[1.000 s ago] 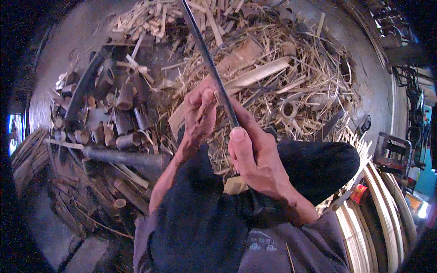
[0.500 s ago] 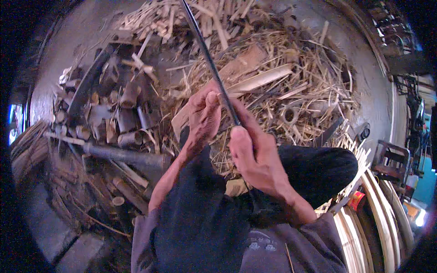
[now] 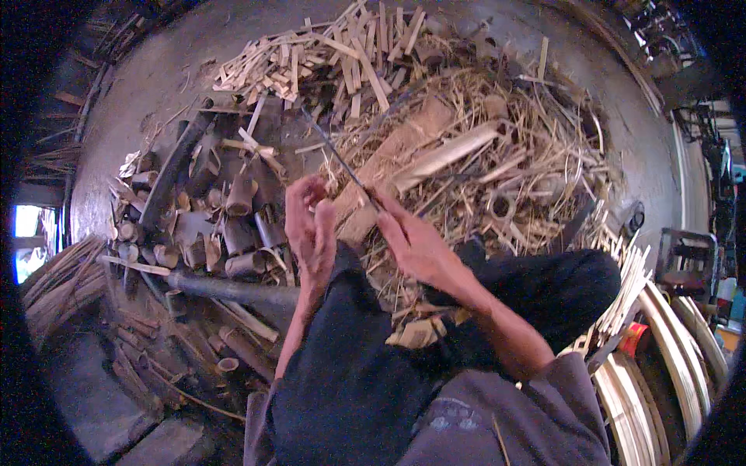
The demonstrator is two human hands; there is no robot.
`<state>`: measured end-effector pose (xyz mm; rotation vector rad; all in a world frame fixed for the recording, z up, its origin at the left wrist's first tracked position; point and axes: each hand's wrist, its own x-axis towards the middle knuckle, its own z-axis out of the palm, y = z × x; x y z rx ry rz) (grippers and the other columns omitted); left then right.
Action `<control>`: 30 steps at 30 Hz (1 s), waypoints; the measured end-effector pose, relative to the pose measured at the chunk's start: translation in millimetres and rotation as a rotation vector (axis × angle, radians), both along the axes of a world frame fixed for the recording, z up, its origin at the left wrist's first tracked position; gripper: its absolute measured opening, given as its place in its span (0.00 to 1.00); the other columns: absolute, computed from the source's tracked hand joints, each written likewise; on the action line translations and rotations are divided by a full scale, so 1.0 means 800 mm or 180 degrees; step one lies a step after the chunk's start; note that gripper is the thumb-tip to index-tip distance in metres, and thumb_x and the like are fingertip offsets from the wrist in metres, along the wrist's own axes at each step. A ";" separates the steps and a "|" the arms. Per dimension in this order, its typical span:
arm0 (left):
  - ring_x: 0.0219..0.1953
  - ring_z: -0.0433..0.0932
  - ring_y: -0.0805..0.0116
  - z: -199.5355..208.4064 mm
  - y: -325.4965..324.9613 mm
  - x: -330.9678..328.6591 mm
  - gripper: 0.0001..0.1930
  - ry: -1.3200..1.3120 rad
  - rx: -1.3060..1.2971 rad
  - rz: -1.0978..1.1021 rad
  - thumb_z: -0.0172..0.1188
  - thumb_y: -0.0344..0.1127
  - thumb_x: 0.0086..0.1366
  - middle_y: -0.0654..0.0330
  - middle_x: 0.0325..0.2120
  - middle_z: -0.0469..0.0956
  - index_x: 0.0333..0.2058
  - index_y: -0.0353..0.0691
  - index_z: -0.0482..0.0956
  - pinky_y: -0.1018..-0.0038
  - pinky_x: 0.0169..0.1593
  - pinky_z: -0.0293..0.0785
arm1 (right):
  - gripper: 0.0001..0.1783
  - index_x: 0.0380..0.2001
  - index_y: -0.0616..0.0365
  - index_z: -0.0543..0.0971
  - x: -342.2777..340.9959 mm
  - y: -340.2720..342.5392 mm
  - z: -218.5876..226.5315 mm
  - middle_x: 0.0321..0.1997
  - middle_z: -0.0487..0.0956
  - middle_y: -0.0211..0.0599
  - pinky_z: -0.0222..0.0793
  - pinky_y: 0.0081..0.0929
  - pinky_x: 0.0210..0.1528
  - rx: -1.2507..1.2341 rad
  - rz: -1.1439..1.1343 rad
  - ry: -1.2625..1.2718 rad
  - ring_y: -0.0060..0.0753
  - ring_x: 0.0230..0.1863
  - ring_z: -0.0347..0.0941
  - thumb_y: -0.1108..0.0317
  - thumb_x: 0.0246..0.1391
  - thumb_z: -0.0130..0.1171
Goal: The person sits on the floor and uses a knife to split a piece of bamboo into thin strips. They repeatedly position the bamboo and draw the knife along its length, producing shavings and strips that accumulate on the floor.
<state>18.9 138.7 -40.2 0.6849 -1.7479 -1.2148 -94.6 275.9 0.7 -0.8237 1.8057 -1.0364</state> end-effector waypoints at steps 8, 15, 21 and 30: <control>0.37 0.76 0.59 0.055 -0.013 -0.095 0.17 -0.0810 -0.1369 -0.0735 0.65 0.29 0.52 0.54 0.34 0.75 0.41 0.36 0.72 0.68 0.42 0.72 | 0.33 0.61 0.63 0.61 -0.059 -0.015 -0.029 0.50 0.75 0.48 0.65 0.24 0.52 -0.0981 -0.0031 0.0154 0.26 0.48 0.69 0.56 0.58 0.54; 0.33 0.76 0.57 0.068 -0.022 -0.160 0.15 -0.1065 -0.1689 -0.0766 0.63 0.31 0.55 0.53 0.30 0.75 0.40 0.35 0.72 0.67 0.38 0.71 | 0.15 0.40 0.62 0.72 -0.117 -0.021 -0.075 0.20 0.66 0.33 0.61 0.31 0.26 -0.1096 -0.0056 0.1065 0.27 0.24 0.63 0.73 0.46 0.57; 0.36 0.76 0.57 0.067 -0.028 -0.181 0.13 -0.1381 -0.1979 -0.1091 0.64 0.36 0.55 0.55 0.33 0.77 0.36 0.37 0.74 0.66 0.41 0.70 | 0.11 0.36 0.58 0.74 -0.132 -0.020 -0.084 0.17 0.67 0.31 0.61 0.31 0.21 -0.1046 -0.0139 0.0607 0.27 0.18 0.63 0.77 0.46 0.54; 0.35 0.78 0.65 0.057 -0.039 -0.198 0.10 -0.1467 -0.1765 -0.1537 0.62 0.33 0.55 0.58 0.31 0.79 0.35 0.36 0.76 0.71 0.43 0.71 | 0.12 0.35 0.55 0.75 -0.145 -0.018 -0.107 0.20 0.75 0.37 0.66 0.30 0.27 -0.0751 -0.0545 0.1309 0.30 0.23 0.70 0.68 0.45 0.58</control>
